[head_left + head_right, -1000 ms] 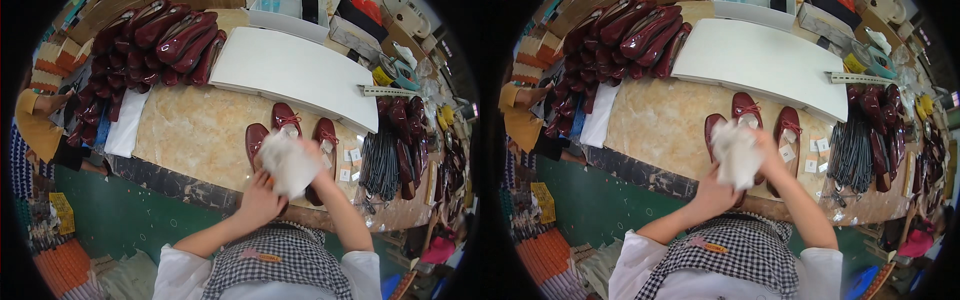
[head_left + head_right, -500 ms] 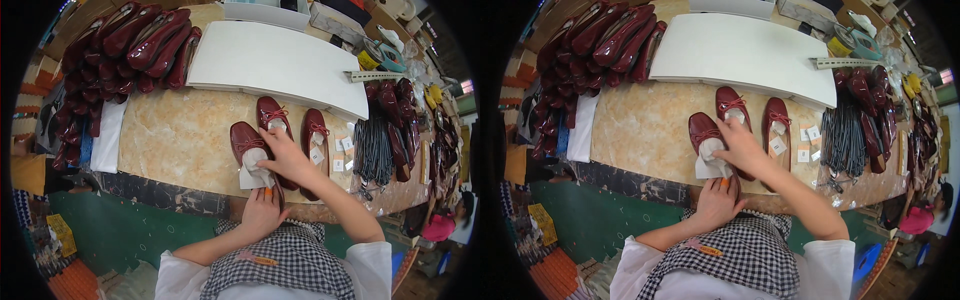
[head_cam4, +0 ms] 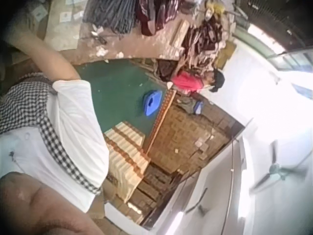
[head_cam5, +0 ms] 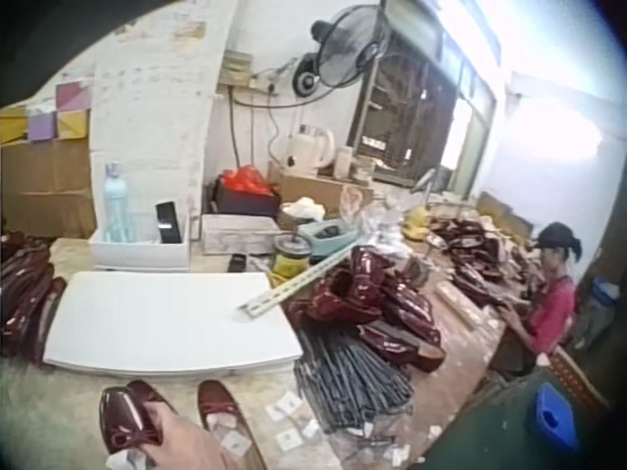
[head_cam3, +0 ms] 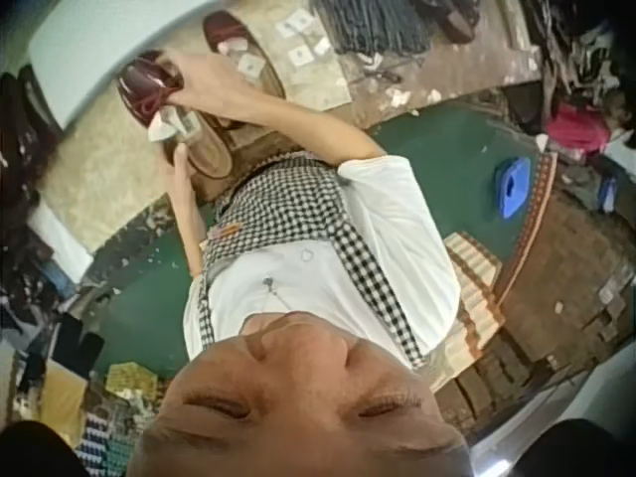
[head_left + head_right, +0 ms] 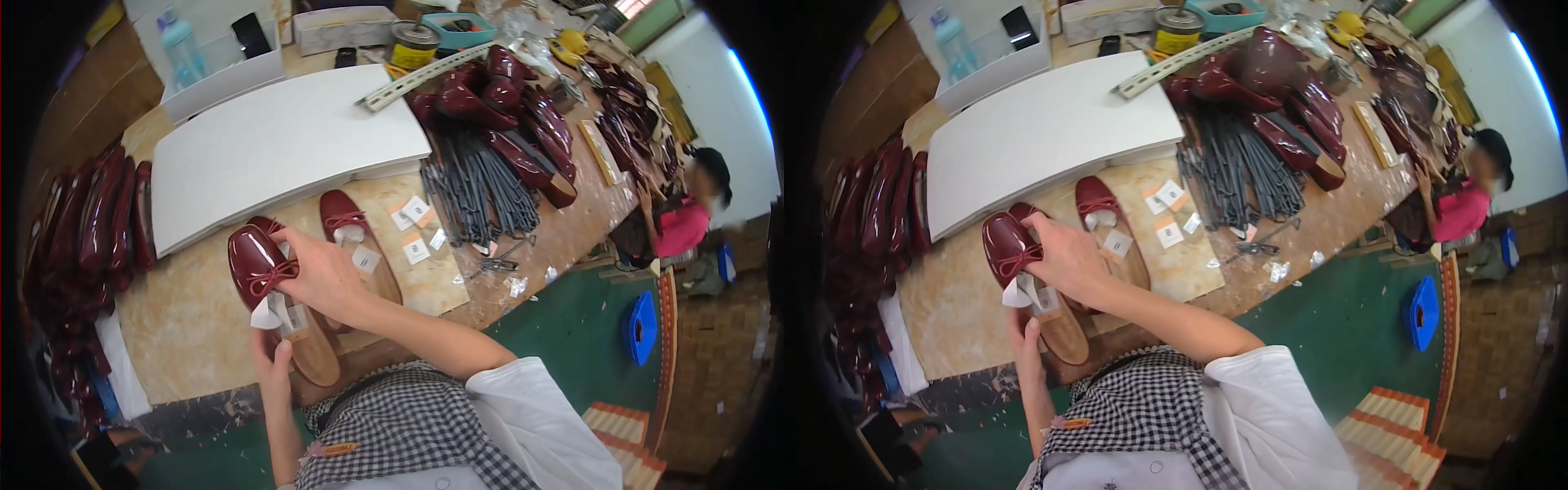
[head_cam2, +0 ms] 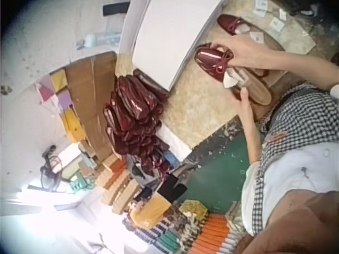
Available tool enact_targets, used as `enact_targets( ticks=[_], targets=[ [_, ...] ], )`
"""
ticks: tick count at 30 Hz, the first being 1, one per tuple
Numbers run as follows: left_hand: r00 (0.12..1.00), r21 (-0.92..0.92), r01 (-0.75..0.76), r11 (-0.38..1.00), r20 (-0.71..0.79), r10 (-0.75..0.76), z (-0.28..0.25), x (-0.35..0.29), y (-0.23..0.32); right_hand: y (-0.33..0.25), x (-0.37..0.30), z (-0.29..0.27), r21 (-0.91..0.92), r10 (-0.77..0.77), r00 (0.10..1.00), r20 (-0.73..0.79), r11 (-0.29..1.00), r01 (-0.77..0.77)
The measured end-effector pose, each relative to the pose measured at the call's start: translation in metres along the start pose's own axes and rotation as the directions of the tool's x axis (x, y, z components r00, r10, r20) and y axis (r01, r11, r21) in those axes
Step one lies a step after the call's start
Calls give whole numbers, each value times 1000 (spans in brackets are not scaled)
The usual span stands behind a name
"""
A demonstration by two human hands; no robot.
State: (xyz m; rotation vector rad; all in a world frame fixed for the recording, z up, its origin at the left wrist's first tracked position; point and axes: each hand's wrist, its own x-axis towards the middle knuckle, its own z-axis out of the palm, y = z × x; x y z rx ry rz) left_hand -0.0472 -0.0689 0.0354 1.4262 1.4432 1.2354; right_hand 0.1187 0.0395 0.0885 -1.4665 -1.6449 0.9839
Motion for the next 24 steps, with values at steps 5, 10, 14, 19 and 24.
enact_targets(
  ticks=[5,10,14,19,24],
  targets=[
    [839,-647,543,535,427,-336,12,20,-36,95,-32,-129,123,156,978,-141,983,-139],
    [835,-742,544,392,525,-166,34,48,-3,192,-66,-212,-605,171,788,-591,552,-574],
    [831,-742,553,380,522,-189,50,52,23,195,-69,-220,-433,289,827,-483,742,-512],
    [829,-760,556,337,536,-158,43,56,8,129,-86,-228,-307,235,727,-645,792,-527],
    [846,-762,526,378,516,-135,47,57,12,91,-100,-250,229,290,845,-450,952,-204]
  ],
)
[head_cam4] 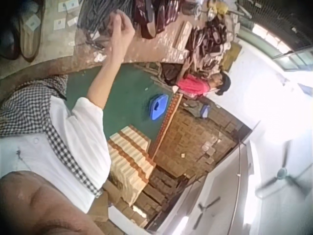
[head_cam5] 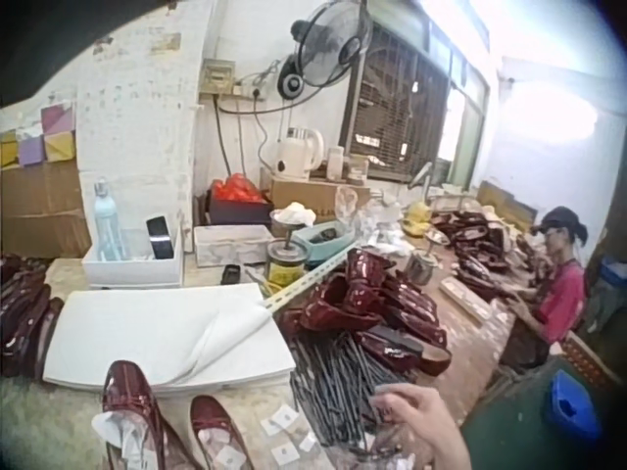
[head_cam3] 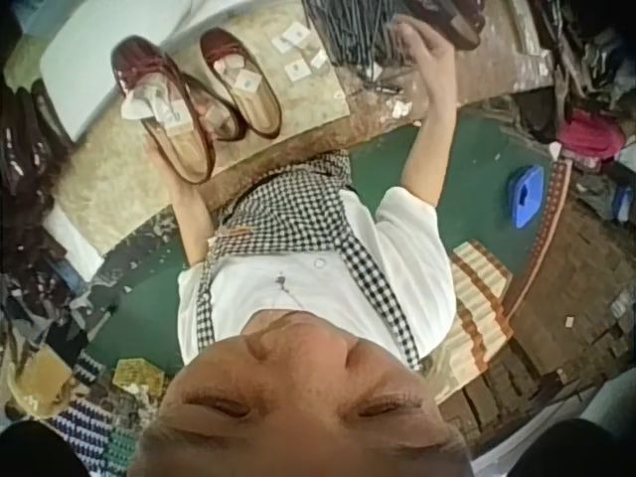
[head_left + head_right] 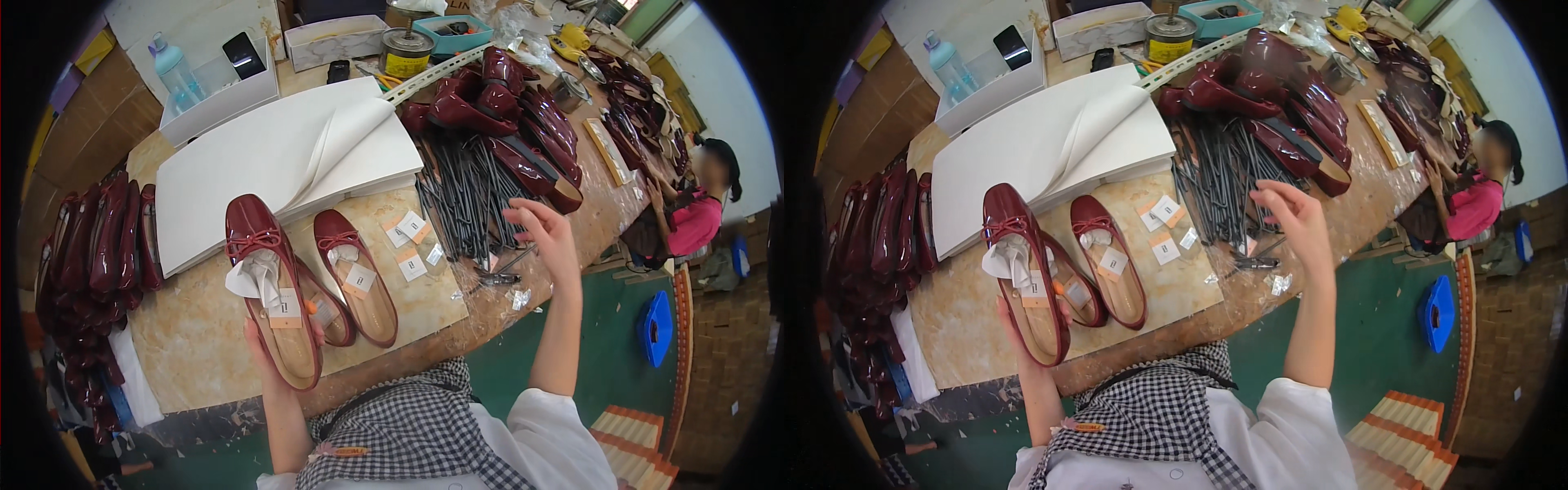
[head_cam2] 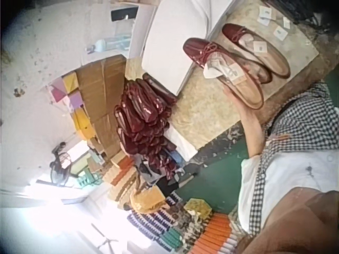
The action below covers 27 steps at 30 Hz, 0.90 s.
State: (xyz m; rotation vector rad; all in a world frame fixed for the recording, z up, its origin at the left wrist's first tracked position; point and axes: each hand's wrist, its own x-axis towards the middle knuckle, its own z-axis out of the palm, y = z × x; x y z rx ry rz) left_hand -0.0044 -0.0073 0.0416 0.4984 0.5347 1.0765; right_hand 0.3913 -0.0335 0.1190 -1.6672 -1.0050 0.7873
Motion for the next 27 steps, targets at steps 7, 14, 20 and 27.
enact_targets(
  ticks=[7,14,20,27],
  targets=[
    [998,-37,18,999,-64,-21,-11,-11,-2,-46,-36,32,-156,-272,941,-202,957,243],
    [992,80,17,997,-123,-7,-10,-1,-5,48,-24,104,-380,-392,913,110,833,403],
    [942,342,-121,932,-256,217,-27,5,-11,-57,-85,175,-46,-110,794,598,984,171],
    [913,553,-270,788,-112,392,-21,5,-2,-70,-77,198,7,-9,729,684,1000,6]
  ],
)
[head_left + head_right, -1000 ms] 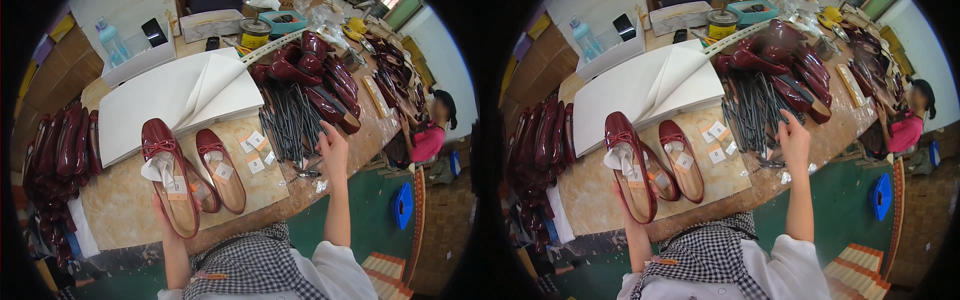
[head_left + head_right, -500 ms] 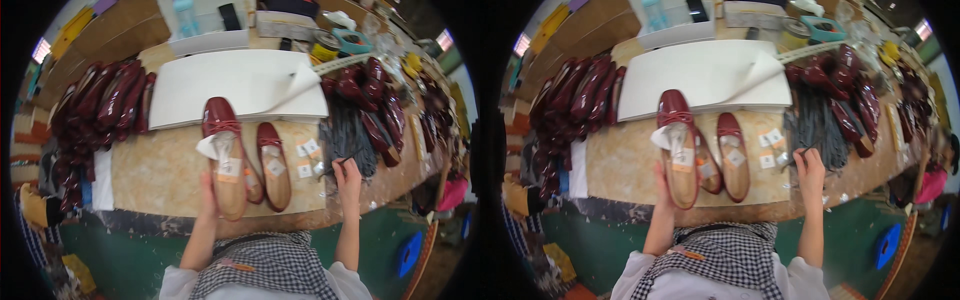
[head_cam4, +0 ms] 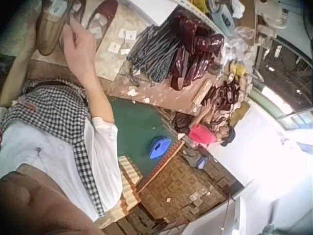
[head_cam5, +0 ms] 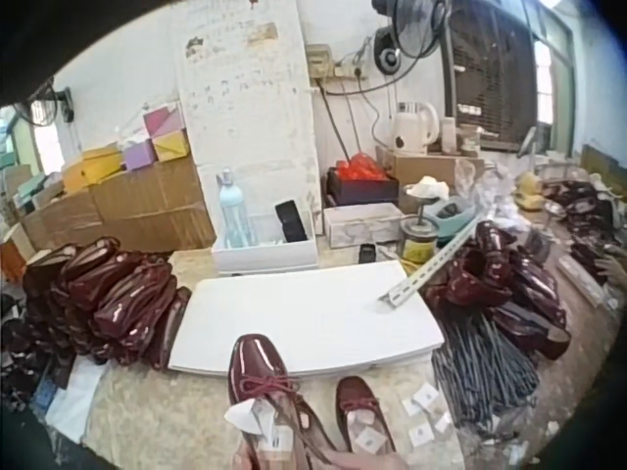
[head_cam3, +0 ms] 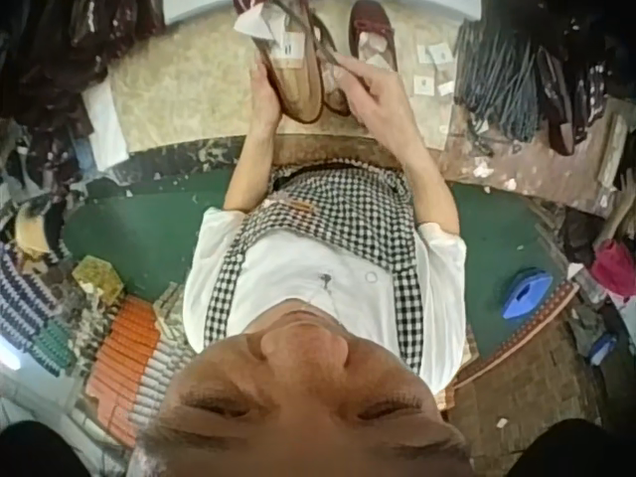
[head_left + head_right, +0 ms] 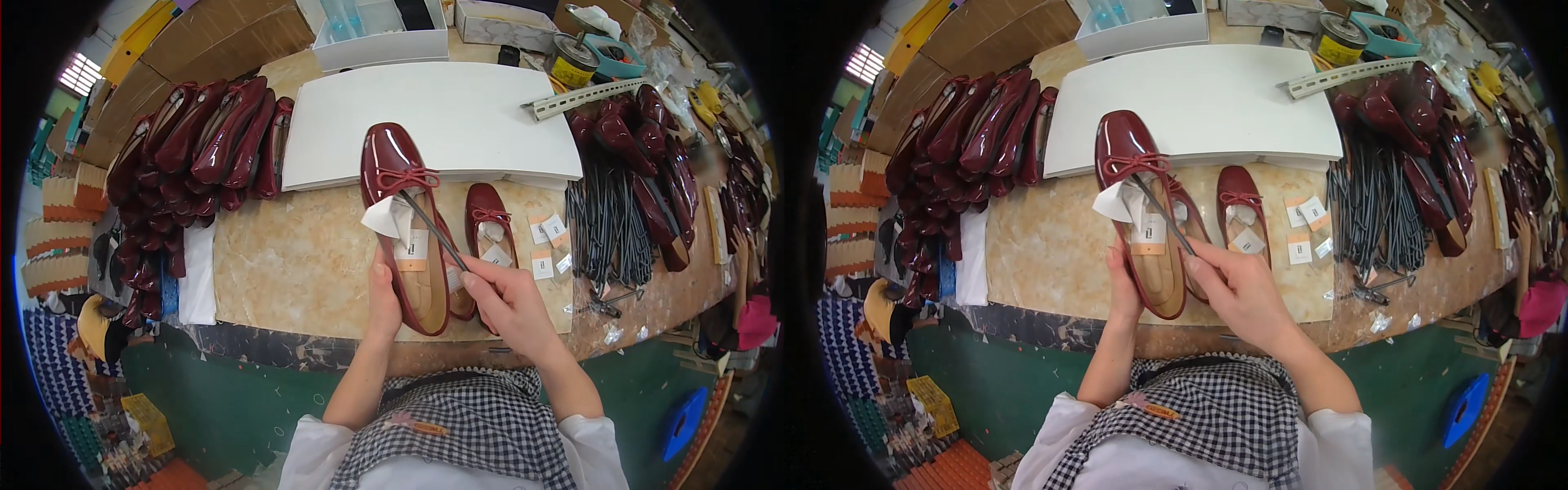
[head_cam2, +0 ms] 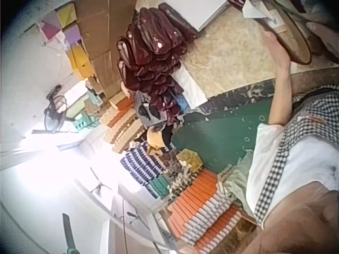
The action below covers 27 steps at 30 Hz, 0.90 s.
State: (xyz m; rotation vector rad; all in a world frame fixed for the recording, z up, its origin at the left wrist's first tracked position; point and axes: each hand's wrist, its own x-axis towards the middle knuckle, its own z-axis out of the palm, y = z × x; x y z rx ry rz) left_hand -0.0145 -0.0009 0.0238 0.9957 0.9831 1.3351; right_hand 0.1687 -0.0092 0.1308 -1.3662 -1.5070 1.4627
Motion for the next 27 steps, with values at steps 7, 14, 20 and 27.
enact_targets(
  ticks=[7,14,20,27],
  targets=[
    [997,48,-4,999,-76,7,14,-25,-2,0,12,40,-419,-543,783,-303,814,403],
    [911,-157,327,932,-209,-355,22,-39,-4,24,7,44,-384,-296,954,-39,886,259],
    [937,448,344,825,-213,-275,-89,-39,32,86,-25,-122,-530,-244,666,-705,806,-265],
    [956,810,224,542,-73,-285,18,5,-1,166,-26,-200,-570,16,711,-703,585,-576]
  ],
)
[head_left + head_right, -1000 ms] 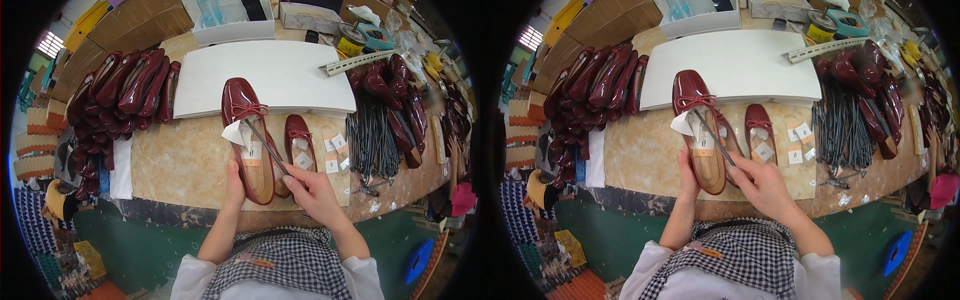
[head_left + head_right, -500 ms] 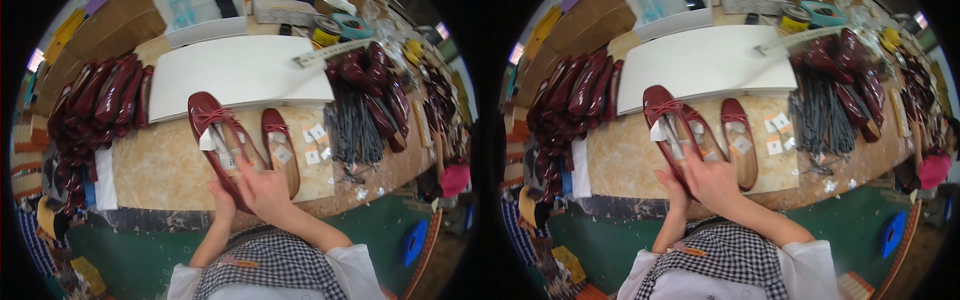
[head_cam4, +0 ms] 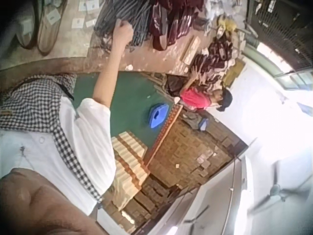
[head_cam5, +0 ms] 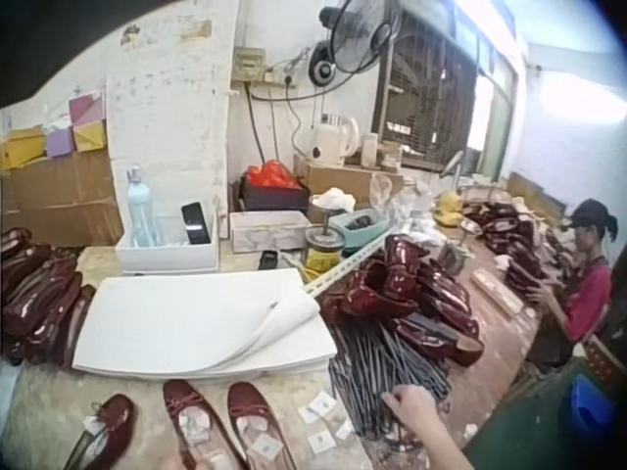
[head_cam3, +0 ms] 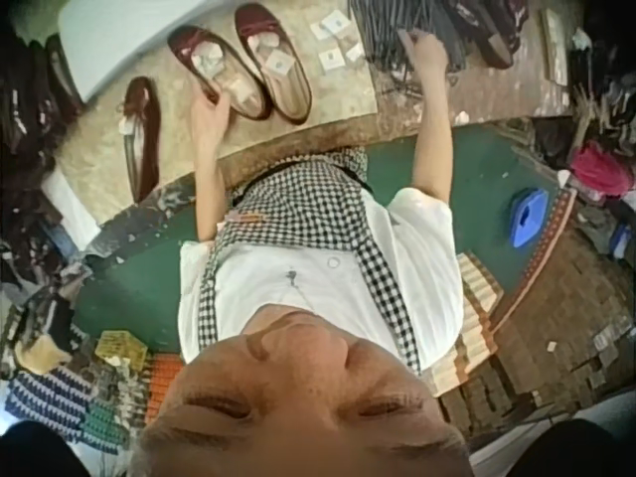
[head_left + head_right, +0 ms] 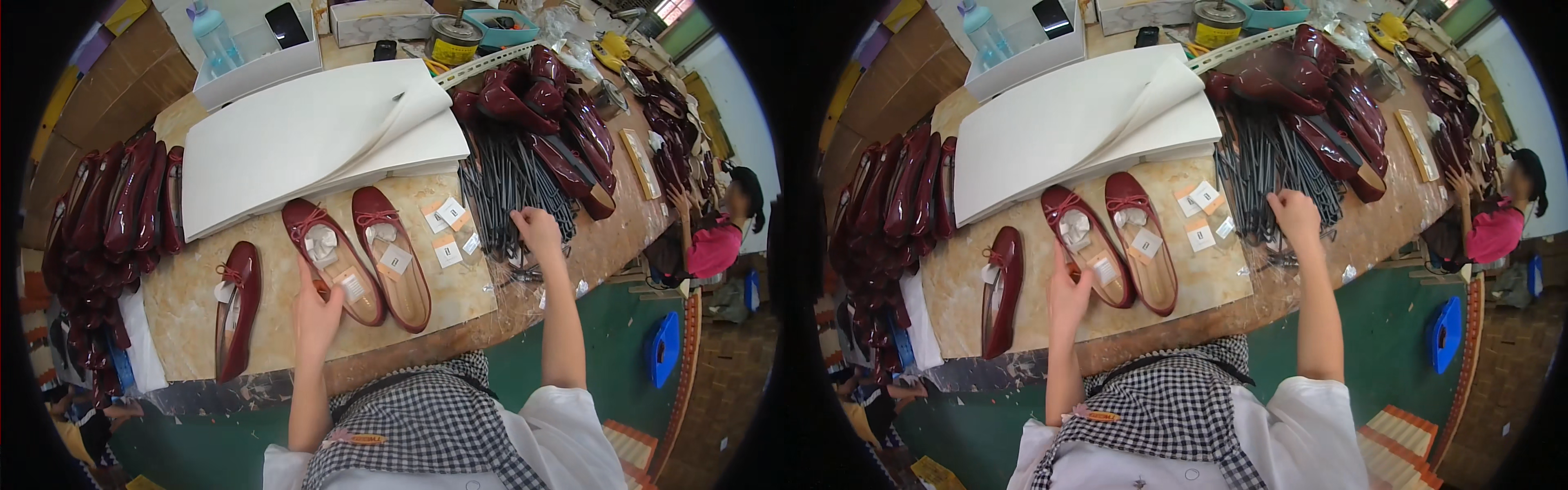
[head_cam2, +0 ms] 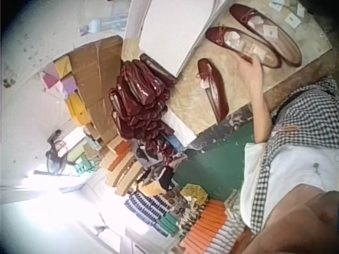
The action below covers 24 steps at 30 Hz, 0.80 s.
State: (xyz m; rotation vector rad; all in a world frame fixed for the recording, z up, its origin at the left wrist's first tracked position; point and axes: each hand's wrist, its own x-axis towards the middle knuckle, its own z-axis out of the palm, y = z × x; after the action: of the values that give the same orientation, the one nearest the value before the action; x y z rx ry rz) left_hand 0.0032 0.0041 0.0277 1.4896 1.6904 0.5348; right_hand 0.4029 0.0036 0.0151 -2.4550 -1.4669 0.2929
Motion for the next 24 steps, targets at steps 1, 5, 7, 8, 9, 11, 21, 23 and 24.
enact_targets(
  ticks=[1,5,7,8,9,11,21,23,24],
  targets=[
    [998,-133,-64,989,1,65,1,1,-19,0,-3,-10,36,-9,1000,-4,999,9],
    [968,-845,-236,479,-245,43,6,-22,-20,-15,-32,-45,191,54,996,-65,981,-41],
    [994,-987,109,119,110,0,13,-24,-31,-25,-42,-49,237,31,983,-181,971,13],
    [959,-963,268,27,269,83,14,-24,-36,-39,-47,-51,361,34,989,-142,932,20],
    [897,-906,420,-51,406,176,15,-24,-41,-59,-57,-56,466,1,991,-133,883,61],
    [895,-911,412,-20,401,194,19,-23,-56,-99,-89,-57,654,-109,994,-13,751,91],
    [963,-744,-268,612,-196,184,1,-17,-5,-212,-132,-38,754,-566,763,311,636,165],
    [970,-766,-240,596,-167,176,-2,-23,0,-220,-133,-37,744,-555,789,263,637,201],
    [969,-783,-245,571,-171,181,-1,-25,-3,-224,-134,-37,738,-549,801,237,638,219]
  ],
)
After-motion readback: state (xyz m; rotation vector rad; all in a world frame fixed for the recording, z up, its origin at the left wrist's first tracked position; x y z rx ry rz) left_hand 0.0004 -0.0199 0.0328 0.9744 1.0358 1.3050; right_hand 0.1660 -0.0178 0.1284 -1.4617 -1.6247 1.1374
